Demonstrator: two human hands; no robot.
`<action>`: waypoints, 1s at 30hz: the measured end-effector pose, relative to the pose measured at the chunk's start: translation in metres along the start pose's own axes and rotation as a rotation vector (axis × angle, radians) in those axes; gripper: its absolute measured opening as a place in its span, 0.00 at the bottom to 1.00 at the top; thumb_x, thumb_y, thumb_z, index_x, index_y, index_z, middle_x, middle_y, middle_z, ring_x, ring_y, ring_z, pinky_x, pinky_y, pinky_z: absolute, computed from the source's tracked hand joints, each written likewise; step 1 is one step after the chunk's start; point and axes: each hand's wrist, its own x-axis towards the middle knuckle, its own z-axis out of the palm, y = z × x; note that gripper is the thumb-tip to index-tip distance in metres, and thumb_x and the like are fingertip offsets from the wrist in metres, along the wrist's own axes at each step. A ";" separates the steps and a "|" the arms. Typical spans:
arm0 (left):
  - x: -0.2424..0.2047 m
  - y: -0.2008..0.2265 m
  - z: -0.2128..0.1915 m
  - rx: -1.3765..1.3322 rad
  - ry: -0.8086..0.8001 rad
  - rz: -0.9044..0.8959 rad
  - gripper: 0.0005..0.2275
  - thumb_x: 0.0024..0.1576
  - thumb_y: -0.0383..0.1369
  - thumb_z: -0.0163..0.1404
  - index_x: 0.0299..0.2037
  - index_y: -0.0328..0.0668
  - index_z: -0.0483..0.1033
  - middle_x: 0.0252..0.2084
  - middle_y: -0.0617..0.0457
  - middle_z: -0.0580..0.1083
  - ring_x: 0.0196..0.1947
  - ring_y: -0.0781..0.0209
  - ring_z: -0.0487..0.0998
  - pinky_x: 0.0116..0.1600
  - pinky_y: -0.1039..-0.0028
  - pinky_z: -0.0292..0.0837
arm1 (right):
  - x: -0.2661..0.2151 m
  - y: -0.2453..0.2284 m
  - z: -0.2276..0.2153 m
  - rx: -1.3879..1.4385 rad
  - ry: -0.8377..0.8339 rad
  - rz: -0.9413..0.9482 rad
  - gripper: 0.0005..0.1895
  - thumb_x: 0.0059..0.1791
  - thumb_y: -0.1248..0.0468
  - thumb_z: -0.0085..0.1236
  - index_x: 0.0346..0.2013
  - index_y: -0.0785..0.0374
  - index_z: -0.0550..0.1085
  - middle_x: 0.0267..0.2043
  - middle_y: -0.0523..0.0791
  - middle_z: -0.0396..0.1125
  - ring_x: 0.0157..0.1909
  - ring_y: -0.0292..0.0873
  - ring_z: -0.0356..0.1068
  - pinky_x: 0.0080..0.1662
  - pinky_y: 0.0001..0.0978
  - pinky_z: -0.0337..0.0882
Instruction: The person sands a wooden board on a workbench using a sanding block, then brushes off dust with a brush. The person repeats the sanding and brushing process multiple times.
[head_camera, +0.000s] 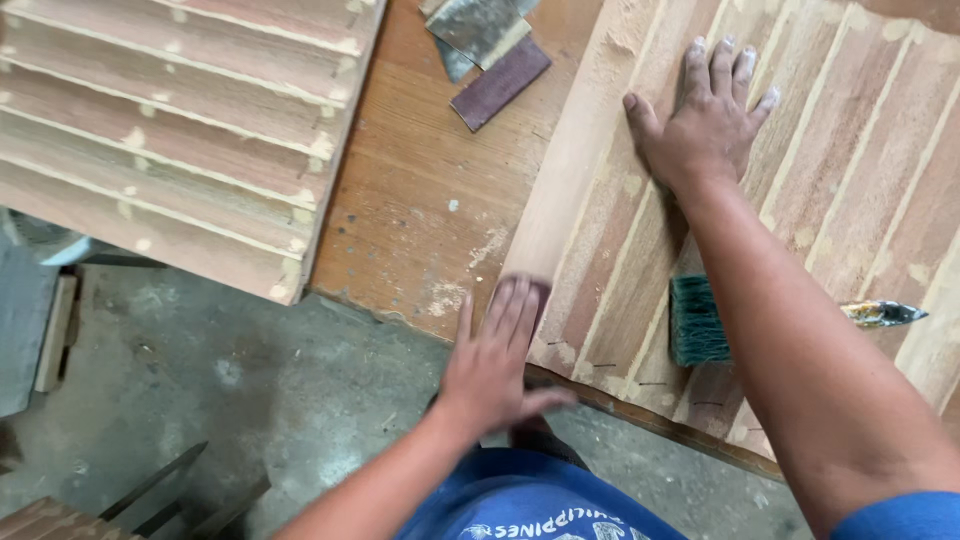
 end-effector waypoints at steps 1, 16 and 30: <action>0.034 -0.003 -0.008 -0.013 -0.010 0.004 0.61 0.45 0.84 0.22 0.76 0.34 0.39 0.80 0.45 0.40 0.80 0.53 0.37 0.77 0.44 0.29 | -0.002 -0.001 -0.002 -0.008 -0.012 0.007 0.48 0.52 0.33 0.42 0.76 0.64 0.55 0.78 0.57 0.42 0.77 0.59 0.35 0.65 0.76 0.34; 0.111 -0.013 -0.014 -0.281 -0.214 -0.019 0.51 0.56 0.74 0.22 0.76 0.36 0.29 0.79 0.47 0.29 0.78 0.54 0.26 0.75 0.48 0.25 | -0.005 -0.017 -0.027 -0.050 -0.158 0.053 0.50 0.49 0.27 0.35 0.79 0.47 0.49 0.80 0.56 0.29 0.78 0.57 0.24 0.68 0.73 0.28; 0.139 -0.017 -0.034 -0.283 -0.195 -0.028 0.57 0.50 0.78 0.23 0.75 0.32 0.35 0.79 0.42 0.36 0.78 0.48 0.33 0.76 0.49 0.27 | -0.007 -0.012 -0.015 -0.027 -0.096 0.011 0.50 0.49 0.28 0.42 0.77 0.53 0.55 0.78 0.59 0.35 0.76 0.61 0.28 0.66 0.77 0.32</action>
